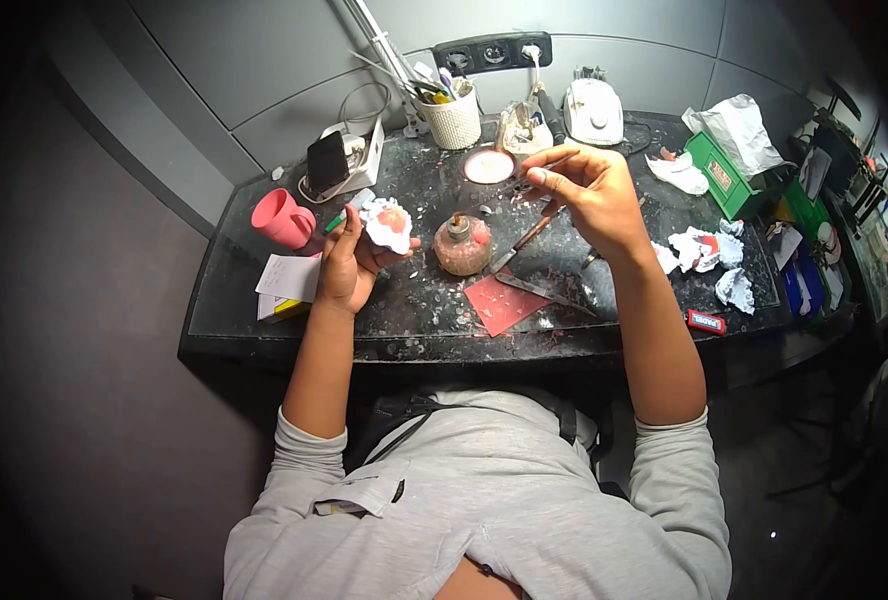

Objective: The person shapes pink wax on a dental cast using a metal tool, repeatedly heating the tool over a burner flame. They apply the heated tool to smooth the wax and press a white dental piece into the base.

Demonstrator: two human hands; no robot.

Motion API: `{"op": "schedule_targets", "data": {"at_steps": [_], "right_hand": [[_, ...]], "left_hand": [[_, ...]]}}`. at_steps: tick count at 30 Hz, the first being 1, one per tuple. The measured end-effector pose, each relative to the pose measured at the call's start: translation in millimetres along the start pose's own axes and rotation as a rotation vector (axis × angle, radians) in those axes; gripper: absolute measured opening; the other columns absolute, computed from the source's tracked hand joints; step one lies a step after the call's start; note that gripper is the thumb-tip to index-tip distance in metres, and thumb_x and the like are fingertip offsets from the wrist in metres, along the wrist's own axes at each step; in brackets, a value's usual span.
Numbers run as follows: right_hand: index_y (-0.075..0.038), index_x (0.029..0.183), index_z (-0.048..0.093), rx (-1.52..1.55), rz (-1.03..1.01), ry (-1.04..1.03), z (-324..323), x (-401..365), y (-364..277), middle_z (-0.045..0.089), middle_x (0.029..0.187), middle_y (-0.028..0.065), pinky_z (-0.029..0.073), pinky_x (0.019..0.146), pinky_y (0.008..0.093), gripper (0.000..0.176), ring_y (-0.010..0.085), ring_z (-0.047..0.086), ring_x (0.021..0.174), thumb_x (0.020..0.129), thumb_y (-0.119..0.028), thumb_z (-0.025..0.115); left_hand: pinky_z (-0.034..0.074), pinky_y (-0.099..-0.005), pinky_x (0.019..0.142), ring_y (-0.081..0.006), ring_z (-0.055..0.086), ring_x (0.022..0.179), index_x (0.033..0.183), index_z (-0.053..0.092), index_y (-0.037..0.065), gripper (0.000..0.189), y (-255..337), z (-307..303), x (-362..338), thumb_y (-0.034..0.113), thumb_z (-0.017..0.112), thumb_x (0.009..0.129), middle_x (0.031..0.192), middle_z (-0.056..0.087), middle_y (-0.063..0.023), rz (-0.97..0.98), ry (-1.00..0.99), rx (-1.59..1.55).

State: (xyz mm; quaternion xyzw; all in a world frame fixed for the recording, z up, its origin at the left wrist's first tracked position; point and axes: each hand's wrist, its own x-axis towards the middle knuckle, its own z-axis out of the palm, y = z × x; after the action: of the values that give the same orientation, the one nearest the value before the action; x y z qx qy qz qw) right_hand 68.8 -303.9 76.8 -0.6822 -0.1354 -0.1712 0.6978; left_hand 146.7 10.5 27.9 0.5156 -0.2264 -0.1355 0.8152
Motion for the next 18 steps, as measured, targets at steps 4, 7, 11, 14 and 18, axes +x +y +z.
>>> {"op": "schedule_targets", "data": {"at_steps": [4, 7, 11, 14, 18], "right_hand": [[0.002, 0.104, 0.069, 0.006, -0.002, -0.001, 1, 0, 0, 0.073, 0.090, 0.0108, 0.055, 0.059, 0.0248, 0.016, 0.0162, 0.072, 0.078, 0.091, -0.009, 0.070], [0.002, 0.104, 0.069, -0.012, 0.005, 0.000, 2, -1, -2, 0.072, 0.091, 0.0093, 0.054, 0.060, 0.0244, 0.016, 0.0148, 0.071, 0.076, 0.091, -0.008, 0.069], [0.002, 0.104, 0.070, 0.019, -0.037, 0.017, 0, 0, -1, 0.073, 0.090, 0.0100, 0.054, 0.060, 0.0242, 0.016, 0.0149, 0.071, 0.075, 0.091, -0.007, 0.069], [0.001, 0.106, 0.070, -0.019, -0.099, 0.160, -14, 5, -1, 0.073, 0.089, 0.0096, 0.053, 0.059, 0.0233, 0.017, 0.0141, 0.070, 0.073, 0.091, -0.007, 0.070], [0.000, 0.103, 0.071, -0.114, -0.091, 0.326, -26, 9, 2, 0.074, 0.090, 0.0083, 0.052, 0.058, 0.0230, 0.015, 0.0122, 0.069, 0.073, 0.091, -0.009, 0.070]], "left_hand": [[0.063, -0.0402, 0.078, -0.0337, 0.072, 0.092, 0.115, 0.059, -0.002, 0.050, 2, 1, -2, 0.045, 0.046, 0.102, 0.106, 0.069, -0.0160, 0.026, -0.039, 0.024], [0.061, -0.0380, 0.082, -0.0314, 0.072, 0.095, 0.119, 0.058, -0.001, 0.047, -2, -3, -2, 0.042, 0.050, 0.102, 0.111, 0.068, -0.0152, 0.041, -0.036, 0.029], [0.058, -0.0373, 0.086, -0.0283, 0.071, 0.098, 0.121, 0.057, -0.002, 0.045, -5, -8, -2, 0.039, 0.053, 0.101, 0.113, 0.068, -0.0151, 0.058, -0.056, 0.066], [0.058, -0.0382, 0.086, -0.0272, 0.070, 0.098, 0.121, 0.057, -0.002, 0.045, -6, -7, -1, 0.037, 0.054, 0.101, 0.112, 0.068, -0.0150, 0.060, -0.069, 0.066], [0.057, -0.0381, 0.086, -0.0269, 0.070, 0.098, 0.122, 0.056, -0.003, 0.045, -5, -4, -3, 0.036, 0.055, 0.101, 0.111, 0.068, -0.0151, 0.071, -0.055, 0.073]]}}
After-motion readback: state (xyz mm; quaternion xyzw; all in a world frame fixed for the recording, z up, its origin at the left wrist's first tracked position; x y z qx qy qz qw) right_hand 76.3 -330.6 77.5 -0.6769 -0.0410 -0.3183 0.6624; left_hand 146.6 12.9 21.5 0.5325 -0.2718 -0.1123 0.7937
